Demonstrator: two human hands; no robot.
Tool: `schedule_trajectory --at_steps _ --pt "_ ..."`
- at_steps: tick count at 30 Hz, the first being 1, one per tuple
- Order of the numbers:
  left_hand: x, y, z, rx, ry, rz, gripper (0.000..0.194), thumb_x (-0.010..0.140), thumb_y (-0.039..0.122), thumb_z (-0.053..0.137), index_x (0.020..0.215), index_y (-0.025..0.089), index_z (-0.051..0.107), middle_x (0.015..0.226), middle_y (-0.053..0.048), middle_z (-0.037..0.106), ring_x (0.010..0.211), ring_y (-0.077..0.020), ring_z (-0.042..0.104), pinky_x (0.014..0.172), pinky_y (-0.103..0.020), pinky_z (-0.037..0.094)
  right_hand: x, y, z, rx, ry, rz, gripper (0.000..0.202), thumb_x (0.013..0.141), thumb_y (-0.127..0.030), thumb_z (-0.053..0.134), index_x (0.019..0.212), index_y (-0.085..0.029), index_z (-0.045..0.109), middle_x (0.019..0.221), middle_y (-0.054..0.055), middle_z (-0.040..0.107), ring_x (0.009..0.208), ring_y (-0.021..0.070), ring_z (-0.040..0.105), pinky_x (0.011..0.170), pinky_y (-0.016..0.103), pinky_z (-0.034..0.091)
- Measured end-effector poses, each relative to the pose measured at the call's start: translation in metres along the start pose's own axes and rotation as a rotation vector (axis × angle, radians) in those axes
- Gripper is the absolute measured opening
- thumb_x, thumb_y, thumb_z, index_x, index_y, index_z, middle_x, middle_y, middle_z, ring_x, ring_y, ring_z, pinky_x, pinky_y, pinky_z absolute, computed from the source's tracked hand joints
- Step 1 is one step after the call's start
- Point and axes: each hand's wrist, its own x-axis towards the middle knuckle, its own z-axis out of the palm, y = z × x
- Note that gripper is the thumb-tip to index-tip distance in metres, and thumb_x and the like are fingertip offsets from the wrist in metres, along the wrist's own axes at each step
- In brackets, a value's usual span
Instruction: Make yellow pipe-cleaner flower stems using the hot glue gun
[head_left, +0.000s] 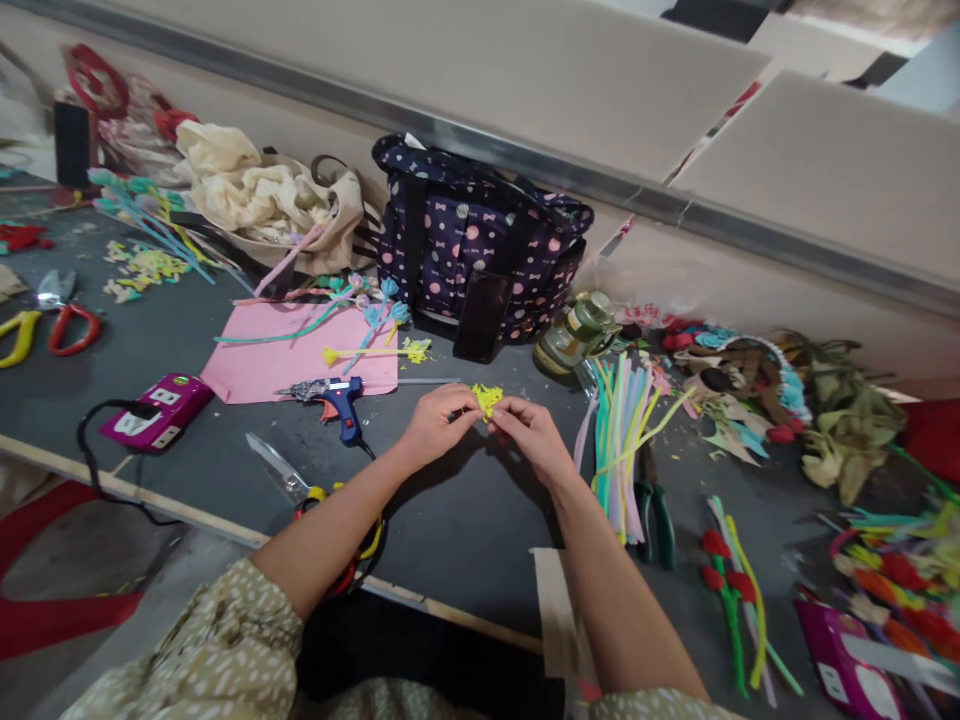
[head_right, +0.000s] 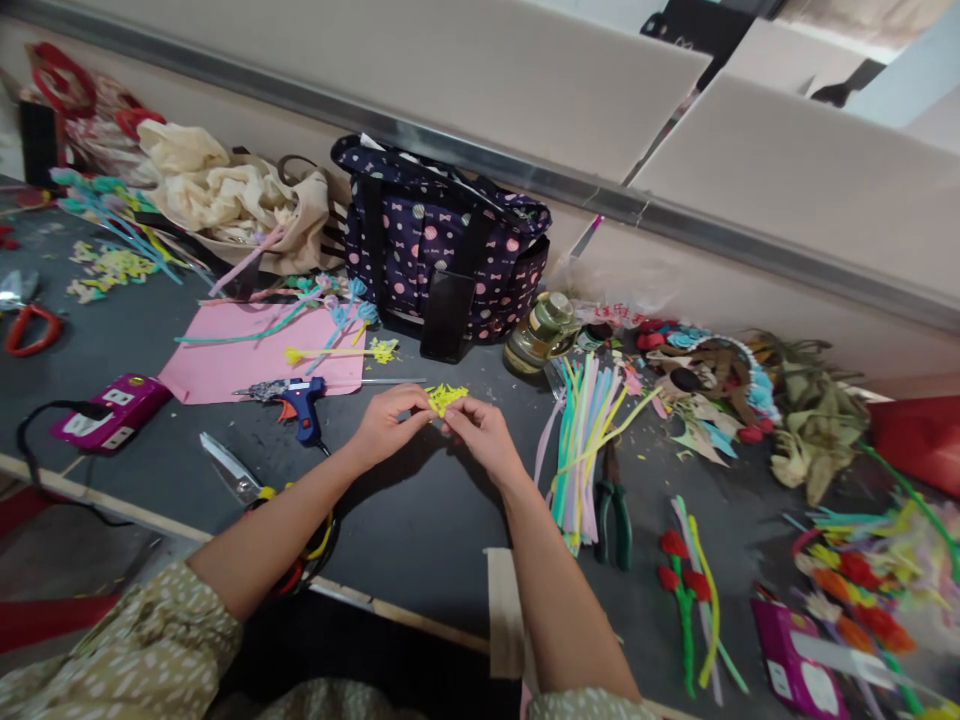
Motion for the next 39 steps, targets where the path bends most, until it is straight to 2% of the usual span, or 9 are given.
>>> schedule_trajectory --at_steps 3,5,11,15,20,23,28,33,39 --pt "0.0004 -0.0012 0.0003 -0.006 -0.024 0.006 0.018 0.083 0.028 0.058 0.069 0.018 0.064 0.071 -0.003 0.060 0.072 -0.0149 0.053 0.073 -0.027 0.039 0.0005 0.0003 -0.0006 -0.028 0.016 -0.028 0.019 0.081 -0.035 0.058 0.074 -0.018 0.061 0.062 -0.002 0.058 0.054 0.0105 0.049 0.053 0.023 0.037" --pt "0.0007 -0.0019 0.0000 -0.035 -0.056 -0.043 0.019 0.082 0.028 0.059 0.067 0.017 0.063 0.068 -0.002 0.058 0.068 -0.0132 0.052 0.068 -0.025 0.038 0.0009 0.0012 -0.0006 -0.089 0.029 -0.080 0.017 0.080 -0.032 0.057 0.072 -0.018 0.061 0.062 -0.002 0.056 0.056 0.0108 0.048 0.055 0.023 0.038" --pt "0.0004 -0.0060 -0.0002 -0.298 -0.100 -0.347 0.022 0.076 0.034 0.065 0.067 0.014 0.062 0.057 0.001 0.054 0.052 -0.0091 0.046 0.053 -0.022 0.035 -0.0005 0.0032 0.0024 -0.294 0.087 -0.226 0.011 0.081 -0.024 0.052 0.075 -0.019 0.061 0.071 0.000 0.059 0.066 0.0135 0.054 0.062 0.025 0.041" --pt "0.0003 -0.0093 0.0005 -0.459 -0.111 -0.441 0.020 0.071 0.031 0.067 0.064 0.013 0.062 0.057 0.000 0.057 0.050 -0.0085 0.048 0.053 -0.022 0.038 -0.0034 -0.0001 0.0052 -0.534 0.133 -0.377 0.012 0.081 -0.018 0.050 0.077 -0.021 0.061 0.075 0.002 0.062 0.073 0.0160 0.055 0.069 0.028 0.042" --pt "0.0012 -0.0097 0.0011 -0.619 -0.115 -0.597 0.018 0.066 0.028 0.069 0.062 0.013 0.061 0.054 -0.001 0.058 0.048 -0.0091 0.050 0.051 -0.023 0.040 -0.0052 -0.0012 0.0071 -0.720 0.113 -0.535 0.015 0.083 -0.016 0.048 0.079 -0.021 0.062 0.075 0.004 0.062 0.076 0.0186 0.054 0.075 0.032 0.043" --pt "0.0015 -0.0073 0.0016 -0.597 -0.090 -0.571 0.019 0.065 0.029 0.070 0.061 0.013 0.060 0.054 -0.001 0.058 0.048 -0.0084 0.048 0.050 -0.022 0.040 -0.0049 0.0004 0.0064 -0.719 0.125 -0.528 0.014 0.084 -0.017 0.049 0.081 -0.021 0.062 0.078 0.004 0.064 0.078 0.0189 0.055 0.076 0.032 0.044" --pt "0.0010 -0.0042 0.0022 -0.434 -0.045 -0.434 0.022 0.070 0.033 0.069 0.065 0.014 0.059 0.055 0.002 0.055 0.048 -0.0072 0.045 0.049 -0.020 0.036 -0.0029 0.0036 0.0046 -0.550 0.158 -0.381 0.010 0.084 -0.021 0.053 0.084 -0.022 0.062 0.081 0.003 0.065 0.077 0.0167 0.059 0.071 0.029 0.046" --pt "0.0003 -0.0070 0.0025 -0.358 -0.049 -0.404 0.025 0.072 0.037 0.068 0.068 0.014 0.061 0.058 0.001 0.055 0.052 -0.0082 0.046 0.051 -0.021 0.036 -0.0017 0.0059 0.0053 -0.495 0.168 -0.289 0.005 0.081 -0.023 0.055 0.080 -0.021 0.061 0.080 0.002 0.064 0.073 0.0158 0.059 0.069 0.027 0.046" --pt "0.0002 -0.0087 0.0021 -0.471 -0.086 -0.461 0.030 0.073 0.042 0.066 0.066 0.014 0.061 0.058 -0.001 0.057 0.051 -0.0086 0.047 0.051 -0.022 0.037 -0.0035 0.0015 0.0069 -0.614 0.152 -0.373 0.007 0.081 -0.020 0.054 0.078 -0.022 0.060 0.075 0.002 0.062 0.074 0.0169 0.057 0.069 0.028 0.043"
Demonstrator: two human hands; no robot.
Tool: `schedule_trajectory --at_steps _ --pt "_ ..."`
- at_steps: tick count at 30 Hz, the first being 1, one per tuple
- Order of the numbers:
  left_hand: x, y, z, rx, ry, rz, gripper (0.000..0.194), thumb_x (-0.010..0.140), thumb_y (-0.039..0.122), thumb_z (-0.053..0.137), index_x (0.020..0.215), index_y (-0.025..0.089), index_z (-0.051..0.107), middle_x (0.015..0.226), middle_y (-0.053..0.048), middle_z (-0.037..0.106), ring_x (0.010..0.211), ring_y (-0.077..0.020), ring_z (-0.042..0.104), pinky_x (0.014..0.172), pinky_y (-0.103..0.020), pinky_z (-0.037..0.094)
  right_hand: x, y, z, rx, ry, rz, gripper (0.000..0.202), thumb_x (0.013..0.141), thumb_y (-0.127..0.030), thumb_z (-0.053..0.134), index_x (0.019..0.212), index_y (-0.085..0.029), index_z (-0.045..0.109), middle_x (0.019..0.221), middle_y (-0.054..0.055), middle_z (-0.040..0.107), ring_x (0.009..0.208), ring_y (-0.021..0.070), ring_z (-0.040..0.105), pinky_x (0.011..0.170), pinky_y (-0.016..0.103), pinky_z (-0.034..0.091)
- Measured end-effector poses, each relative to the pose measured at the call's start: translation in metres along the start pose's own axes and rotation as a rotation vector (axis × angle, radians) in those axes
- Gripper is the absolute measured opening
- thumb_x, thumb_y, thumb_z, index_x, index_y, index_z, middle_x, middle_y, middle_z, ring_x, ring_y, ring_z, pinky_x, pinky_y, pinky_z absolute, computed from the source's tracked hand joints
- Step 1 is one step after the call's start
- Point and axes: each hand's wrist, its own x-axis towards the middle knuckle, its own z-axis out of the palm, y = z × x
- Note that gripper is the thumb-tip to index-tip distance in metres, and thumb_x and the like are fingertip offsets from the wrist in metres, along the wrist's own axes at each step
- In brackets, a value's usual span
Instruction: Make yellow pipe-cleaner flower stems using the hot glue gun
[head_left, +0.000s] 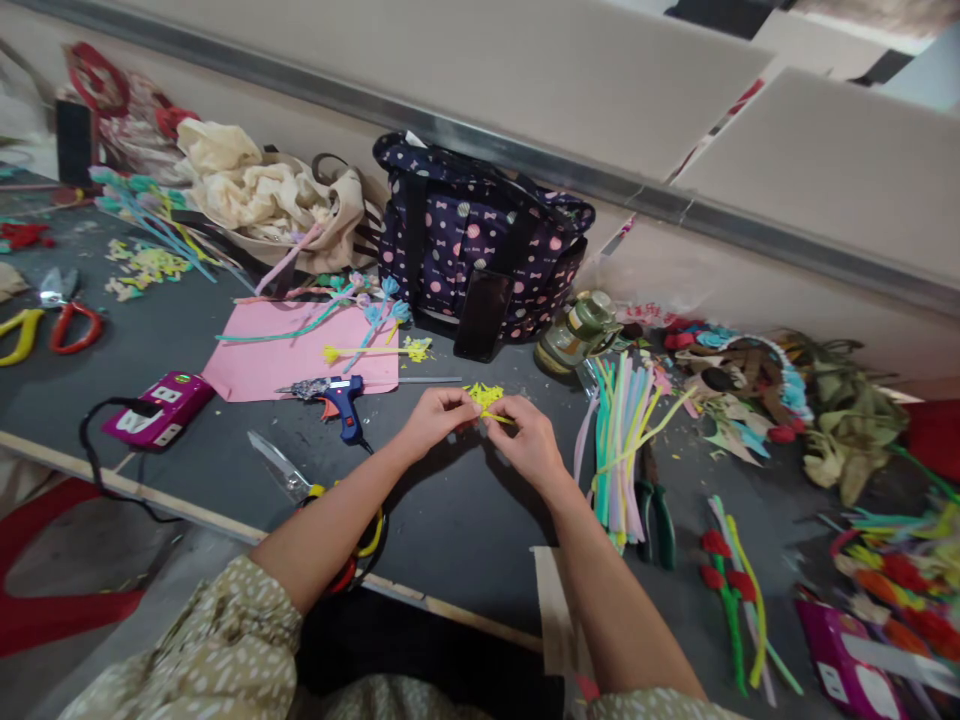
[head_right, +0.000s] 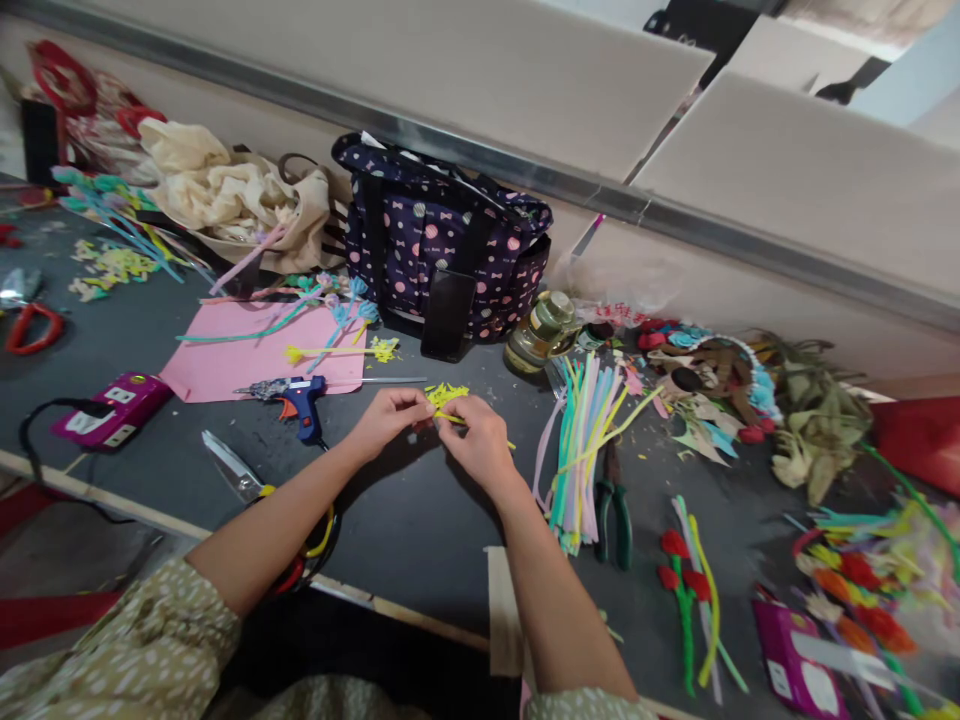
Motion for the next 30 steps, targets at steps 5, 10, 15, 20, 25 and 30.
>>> schedule_trajectory --at_steps 5,10,15,20,25,30 --pt "0.001 0.000 -0.001 -0.034 -0.033 -0.019 0.026 0.072 0.036 0.069 0.063 0.013 0.061 0.053 0.000 0.055 0.049 -0.0078 0.046 0.050 -0.022 0.035 -0.002 0.000 0.000 -0.141 -0.021 -0.165 0.012 0.085 -0.017 0.050 0.080 -0.021 0.060 0.076 0.003 0.061 0.078 0.0190 0.054 0.072 0.030 0.041" --pt "0.003 -0.001 -0.003 -0.115 -0.030 -0.099 0.025 0.069 0.034 0.071 0.062 0.013 0.060 0.054 -0.001 0.057 0.047 -0.0072 0.046 0.049 -0.022 0.036 -0.003 -0.002 -0.001 -0.302 -0.057 -0.271 0.018 0.091 -0.022 0.046 0.084 -0.020 0.062 0.079 0.007 0.061 0.080 0.0214 0.050 0.072 0.033 0.040" --pt "0.004 -0.002 -0.005 -0.235 -0.025 -0.235 0.027 0.066 0.036 0.074 0.066 0.013 0.061 0.058 -0.003 0.060 0.050 -0.0091 0.051 0.049 -0.022 0.038 -0.003 0.000 0.000 -0.305 -0.035 -0.257 0.019 0.092 -0.023 0.045 0.090 -0.020 0.064 0.084 0.008 0.064 0.083 0.0221 0.052 0.075 0.034 0.041" --pt "0.003 -0.001 -0.003 -0.013 0.059 -0.047 0.028 0.072 0.040 0.068 0.065 0.013 0.060 0.056 0.000 0.056 0.048 -0.0082 0.046 0.049 -0.022 0.037 -0.002 0.006 0.004 -0.123 -0.023 0.012 0.019 0.089 -0.034 0.053 0.084 -0.020 0.065 0.078 0.004 0.065 0.076 0.0192 0.056 0.069 0.029 0.041" --pt "-0.001 0.001 0.001 0.371 0.101 0.278 0.022 0.083 0.033 0.059 0.072 0.015 0.064 0.067 0.000 0.060 0.063 -0.0112 0.051 0.062 -0.023 0.039 0.002 0.012 0.004 0.379 -0.129 0.300 0.034 0.088 -0.043 0.051 0.069 -0.018 0.064 0.063 0.001 0.061 0.059 0.0136 0.053 0.058 0.025 0.039" --pt "-0.002 0.000 0.001 0.499 0.089 0.498 0.021 0.088 0.029 0.055 0.074 0.017 0.064 0.072 -0.002 0.061 0.071 -0.0140 0.054 0.070 -0.026 0.040 0.003 0.007 -0.002 0.637 -0.164 0.458 0.028 0.080 -0.043 0.062 0.073 -0.017 0.067 0.064 0.001 0.063 0.059 0.0121 0.052 0.058 0.025 0.039"
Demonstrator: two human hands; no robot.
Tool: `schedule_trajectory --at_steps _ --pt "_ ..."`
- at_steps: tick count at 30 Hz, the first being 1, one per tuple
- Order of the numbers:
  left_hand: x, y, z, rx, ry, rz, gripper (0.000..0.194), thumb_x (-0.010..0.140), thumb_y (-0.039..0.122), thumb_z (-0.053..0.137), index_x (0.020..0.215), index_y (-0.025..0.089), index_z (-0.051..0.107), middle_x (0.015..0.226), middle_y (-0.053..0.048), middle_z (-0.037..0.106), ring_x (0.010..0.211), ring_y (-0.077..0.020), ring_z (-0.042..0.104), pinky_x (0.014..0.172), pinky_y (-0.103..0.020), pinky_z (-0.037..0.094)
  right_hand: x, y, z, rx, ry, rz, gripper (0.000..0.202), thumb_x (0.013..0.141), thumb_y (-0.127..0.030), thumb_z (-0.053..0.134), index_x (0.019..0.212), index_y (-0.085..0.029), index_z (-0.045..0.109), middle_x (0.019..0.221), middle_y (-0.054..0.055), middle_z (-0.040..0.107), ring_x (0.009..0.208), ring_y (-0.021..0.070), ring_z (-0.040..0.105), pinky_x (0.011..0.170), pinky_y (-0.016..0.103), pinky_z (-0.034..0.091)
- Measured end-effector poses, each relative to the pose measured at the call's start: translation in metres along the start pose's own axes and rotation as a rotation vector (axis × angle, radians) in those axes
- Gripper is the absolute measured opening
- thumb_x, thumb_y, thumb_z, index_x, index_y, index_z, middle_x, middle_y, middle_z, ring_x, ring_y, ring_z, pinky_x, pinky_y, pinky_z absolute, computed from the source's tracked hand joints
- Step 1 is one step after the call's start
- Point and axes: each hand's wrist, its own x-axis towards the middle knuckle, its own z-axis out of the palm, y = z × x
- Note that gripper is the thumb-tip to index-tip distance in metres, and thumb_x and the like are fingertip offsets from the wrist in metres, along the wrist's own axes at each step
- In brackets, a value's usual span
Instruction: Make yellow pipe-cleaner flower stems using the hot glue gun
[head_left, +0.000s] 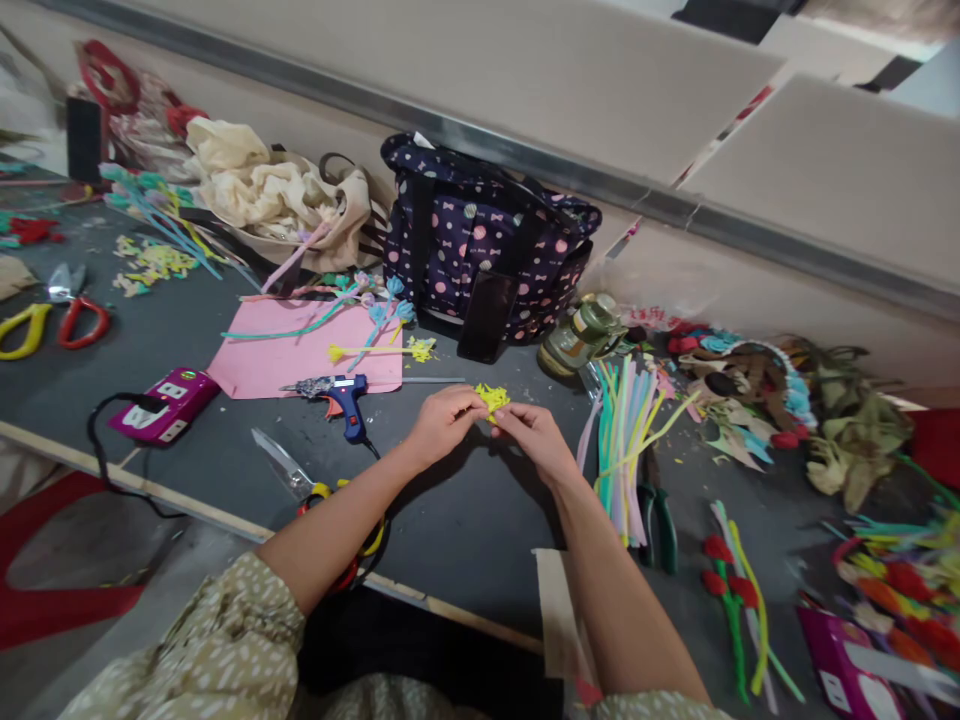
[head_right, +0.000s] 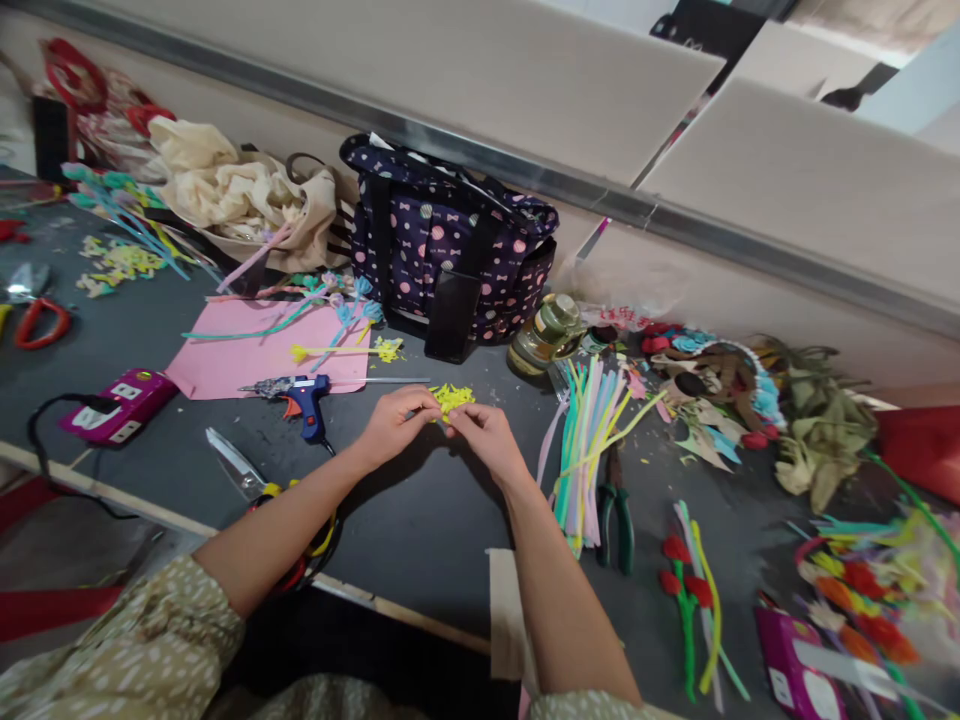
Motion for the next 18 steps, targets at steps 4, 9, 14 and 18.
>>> schedule_trajectory --at_steps 4,9,14,18 --pt "0.0008 -0.0010 -0.0006 -0.028 0.003 -0.016 0.022 0.087 0.031 0.056 0.074 0.017 0.066 0.074 -0.003 0.063 0.073 -0.0148 0.056 0.071 -0.027 0.041 -0.0009 -0.0025 0.0005 0.045 -0.004 -0.003 0.024 0.078 -0.040 0.064 0.073 -0.017 0.067 0.064 0.001 0.062 0.059 0.0114 0.051 0.059 0.025 0.038" --pt "0.0014 -0.0014 -0.0019 -0.190 -0.059 -0.260 0.023 0.080 0.036 0.063 0.073 0.015 0.067 0.067 -0.001 0.062 0.063 -0.0121 0.054 0.061 -0.023 0.041 0.0012 0.0032 0.0030 -0.075 0.091 -0.133 0.019 0.078 -0.035 0.063 0.071 -0.018 0.063 0.063 -0.001 0.059 0.058 0.0117 0.050 0.057 0.025 0.038" --pt "0.0011 -0.0055 -0.0011 -0.382 -0.091 -0.441 0.028 0.073 0.040 0.068 0.071 0.013 0.066 0.058 0.000 0.059 0.051 -0.0090 0.050 0.051 -0.020 0.038 -0.0005 0.0049 0.0048 -0.396 0.174 -0.340 0.010 0.081 -0.025 0.057 0.074 -0.020 0.061 0.072 0.000 0.061 0.068 0.0150 0.055 0.066 0.028 0.043" --pt "0.0021 -0.0070 -0.0013 -0.567 -0.115 -0.547 0.026 0.070 0.037 0.070 0.068 0.012 0.064 0.055 0.001 0.057 0.048 -0.0078 0.049 0.048 -0.020 0.037 -0.0045 0.0000 0.0075 -0.639 0.195 -0.562 0.010 0.083 -0.017 0.054 0.076 -0.021 0.059 0.073 0.002 0.061 0.075 0.0178 0.054 0.070 0.030 0.043"
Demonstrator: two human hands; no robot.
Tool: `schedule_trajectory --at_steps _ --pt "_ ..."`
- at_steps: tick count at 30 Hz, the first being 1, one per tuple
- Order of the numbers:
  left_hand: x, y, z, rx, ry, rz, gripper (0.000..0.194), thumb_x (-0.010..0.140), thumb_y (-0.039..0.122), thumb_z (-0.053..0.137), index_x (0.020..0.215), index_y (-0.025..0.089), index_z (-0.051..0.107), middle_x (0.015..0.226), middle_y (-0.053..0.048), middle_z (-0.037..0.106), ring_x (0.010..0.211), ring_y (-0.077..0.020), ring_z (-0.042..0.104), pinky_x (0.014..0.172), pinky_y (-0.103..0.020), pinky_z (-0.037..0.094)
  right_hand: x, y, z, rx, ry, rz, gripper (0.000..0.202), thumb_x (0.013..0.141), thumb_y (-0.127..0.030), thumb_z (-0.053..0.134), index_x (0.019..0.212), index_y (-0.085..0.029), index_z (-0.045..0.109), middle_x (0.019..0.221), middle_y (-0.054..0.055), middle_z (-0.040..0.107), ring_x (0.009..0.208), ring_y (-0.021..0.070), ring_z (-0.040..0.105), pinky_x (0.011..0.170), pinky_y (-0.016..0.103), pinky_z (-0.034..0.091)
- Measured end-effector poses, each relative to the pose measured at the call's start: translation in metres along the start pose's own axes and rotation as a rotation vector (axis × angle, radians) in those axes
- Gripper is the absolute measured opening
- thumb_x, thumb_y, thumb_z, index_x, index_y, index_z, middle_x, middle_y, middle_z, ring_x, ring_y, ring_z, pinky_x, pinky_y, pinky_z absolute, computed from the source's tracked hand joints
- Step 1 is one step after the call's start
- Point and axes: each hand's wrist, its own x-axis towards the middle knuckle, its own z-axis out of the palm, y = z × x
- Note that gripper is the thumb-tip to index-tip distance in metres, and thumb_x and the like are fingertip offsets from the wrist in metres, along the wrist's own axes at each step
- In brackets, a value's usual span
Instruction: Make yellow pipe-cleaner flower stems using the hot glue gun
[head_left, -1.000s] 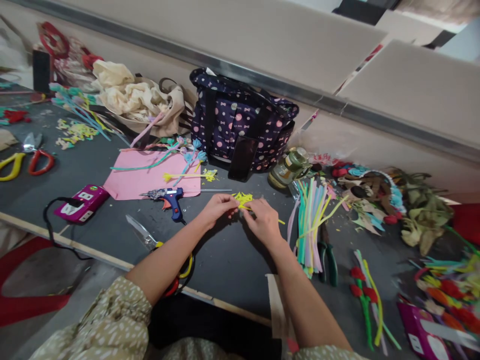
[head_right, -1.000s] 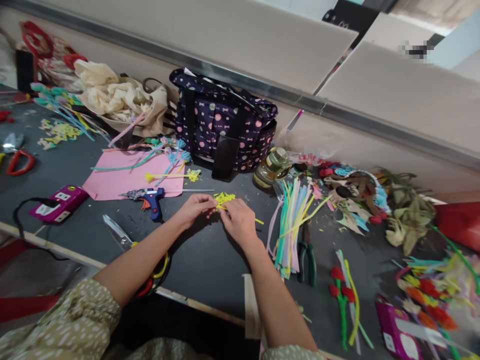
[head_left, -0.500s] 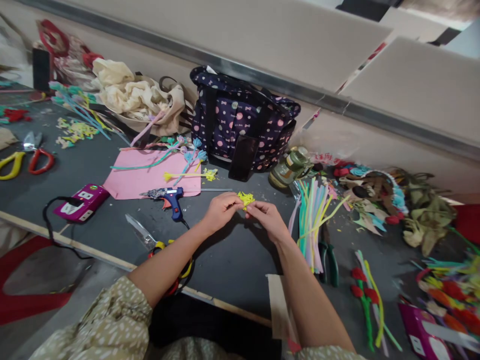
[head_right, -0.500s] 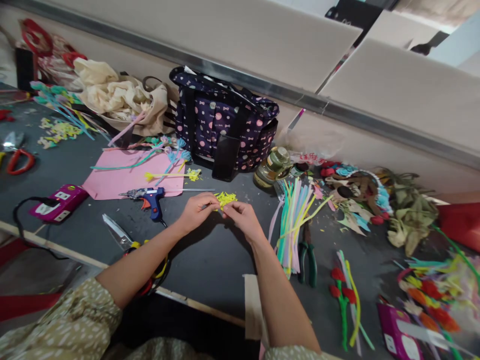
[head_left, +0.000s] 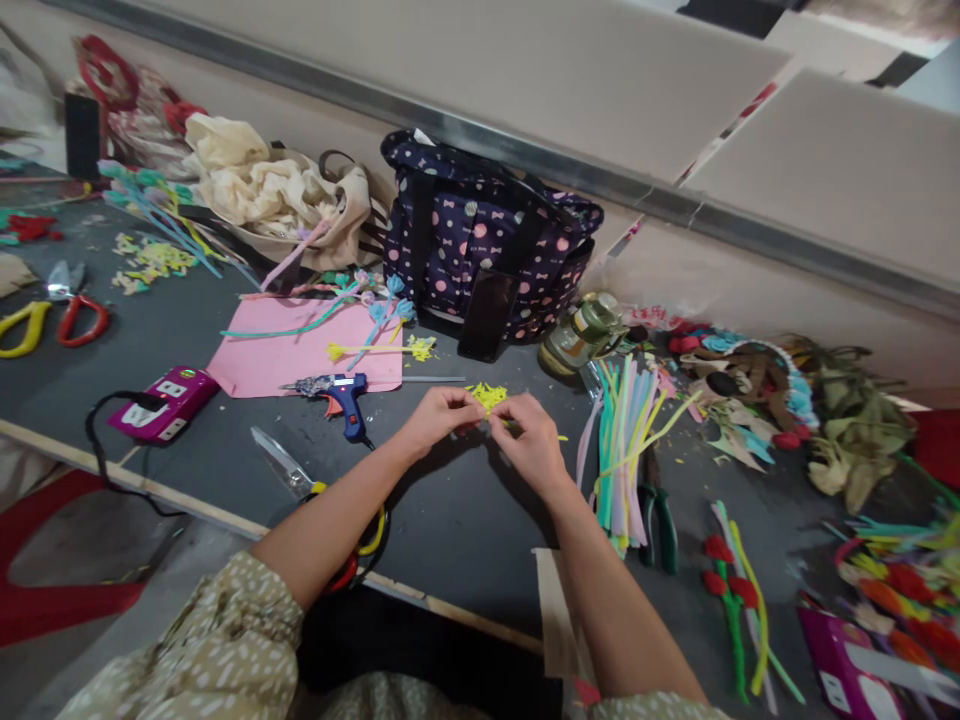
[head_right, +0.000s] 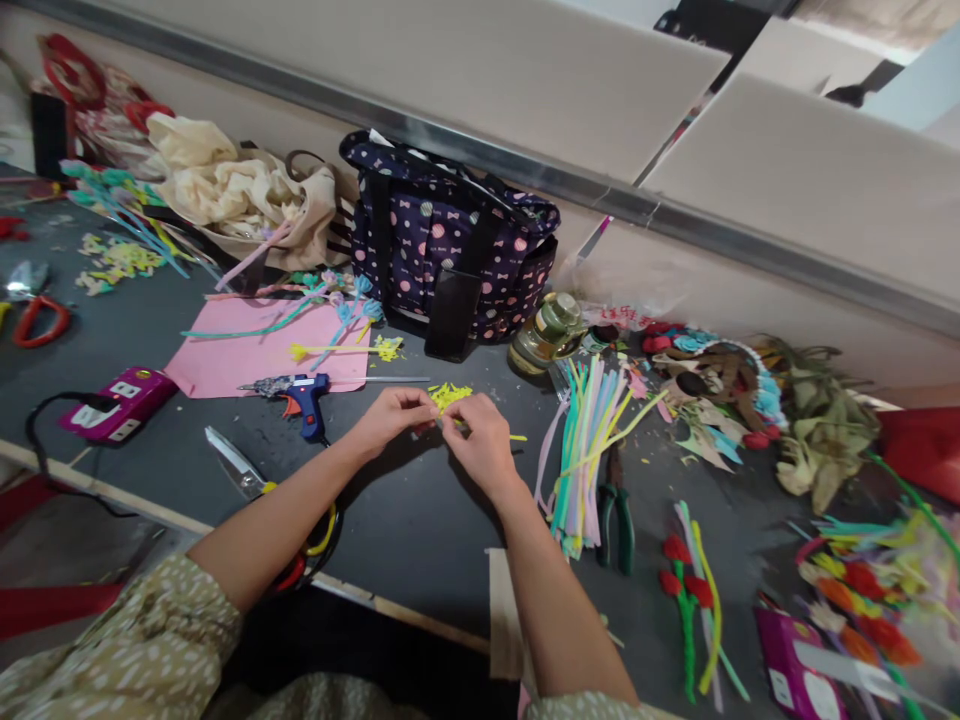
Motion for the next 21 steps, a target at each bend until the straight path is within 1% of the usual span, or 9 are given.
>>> schedule_trajectory --at_steps 3,5,6,8,11,13,16,18,21 --pt "0.0007 0.0018 -0.0007 -0.134 -0.019 -0.126 0.023 0.066 0.032 0.073 0.065 0.012 0.064 0.055 -0.001 0.058 0.048 -0.0083 0.050 0.049 -0.021 0.038 0.0000 -0.0042 -0.0013 -0.129 -0.017 -0.158 0.012 0.085 -0.014 0.051 0.076 -0.020 0.058 0.073 0.004 0.061 0.076 0.0193 0.052 0.071 0.033 0.042" --pt "0.0007 0.0030 -0.0008 -0.194 -0.037 -0.184 0.022 0.064 0.031 0.073 0.064 0.012 0.063 0.055 -0.002 0.058 0.049 -0.0088 0.051 0.048 -0.021 0.038 -0.0001 -0.0053 -0.0020 -0.188 -0.050 -0.219 0.013 0.086 -0.015 0.050 0.078 -0.020 0.059 0.075 0.005 0.061 0.077 0.0201 0.052 0.072 0.034 0.042" --pt "0.0005 0.0036 -0.0005 -0.204 -0.041 -0.184 0.022 0.065 0.031 0.073 0.065 0.012 0.063 0.056 -0.002 0.058 0.049 -0.0088 0.051 0.048 -0.021 0.038 -0.0002 -0.0053 -0.0022 -0.200 -0.057 -0.227 0.013 0.087 -0.015 0.050 0.079 -0.020 0.059 0.076 0.006 0.062 0.078 0.0205 0.053 0.073 0.035 0.042" --pt "-0.0004 0.0044 0.0006 -0.167 -0.020 -0.118 0.022 0.066 0.032 0.073 0.066 0.012 0.063 0.055 -0.001 0.057 0.049 -0.0082 0.049 0.048 -0.020 0.037 -0.0004 -0.0045 -0.0024 -0.182 -0.038 -0.190 0.012 0.088 -0.016 0.050 0.081 -0.020 0.059 0.078 0.006 0.063 0.079 0.0207 0.053 0.073 0.035 0.042" --pt "-0.0023 0.0045 0.0029 -0.004 0.045 0.065 0.024 0.070 0.036 0.071 0.070 0.013 0.064 0.056 0.001 0.056 0.049 -0.0070 0.046 0.048 -0.020 0.036 -0.0004 -0.0024 -0.0022 -0.063 0.014 -0.060 0.009 0.087 -0.018 0.053 0.082 -0.021 0.059 0.079 0.004 0.063 0.078 0.0194 0.056 0.072 0.033 0.044" --pt "-0.0032 0.0036 0.0040 0.080 0.077 0.145 0.025 0.073 0.037 0.070 0.074 0.013 0.065 0.060 0.000 0.058 0.050 -0.0067 0.046 0.049 -0.019 0.037 -0.0004 -0.0011 -0.0019 0.020 0.035 0.008 0.006 0.086 -0.019 0.055 0.084 -0.022 0.060 0.080 0.003 0.063 0.078 0.0181 0.057 0.072 0.031 0.046" --pt "-0.0036 0.0023 0.0049 0.082 0.096 0.153 0.025 0.074 0.038 0.069 0.075 0.013 0.066 0.065 -0.001 0.061 0.051 -0.0068 0.048 0.051 -0.020 0.039 -0.0002 -0.0003 -0.0014 0.059 0.047 0.032 0.005 0.085 -0.019 0.057 0.085 -0.022 0.060 0.082 0.002 0.063 0.079 0.0175 0.057 0.073 0.031 0.046" --pt "-0.0034 0.0026 0.0054 0.040 0.089 0.123 0.024 0.073 0.037 0.069 0.073 0.013 0.066 0.065 -0.001 0.062 0.051 -0.0070 0.048 0.050 -0.020 0.039 0.0001 -0.0006 -0.0013 0.028 0.034 0.007 0.005 0.084 -0.018 0.057 0.084 -0.022 0.060 0.081 0.002 0.063 0.080 0.0179 0.057 0.073 0.031 0.046" --pt "-0.0029 0.0048 0.0056 -0.038 0.066 0.065 0.022 0.070 0.034 0.071 0.069 0.013 0.065 0.059 0.000 0.060 0.050 -0.0074 0.049 0.050 -0.020 0.039 0.0002 -0.0022 -0.0015 -0.060 0.010 -0.067 0.008 0.085 -0.016 0.054 0.083 -0.021 0.059 0.079 0.003 0.062 0.080 0.0190 0.055 0.074 0.032 0.044"
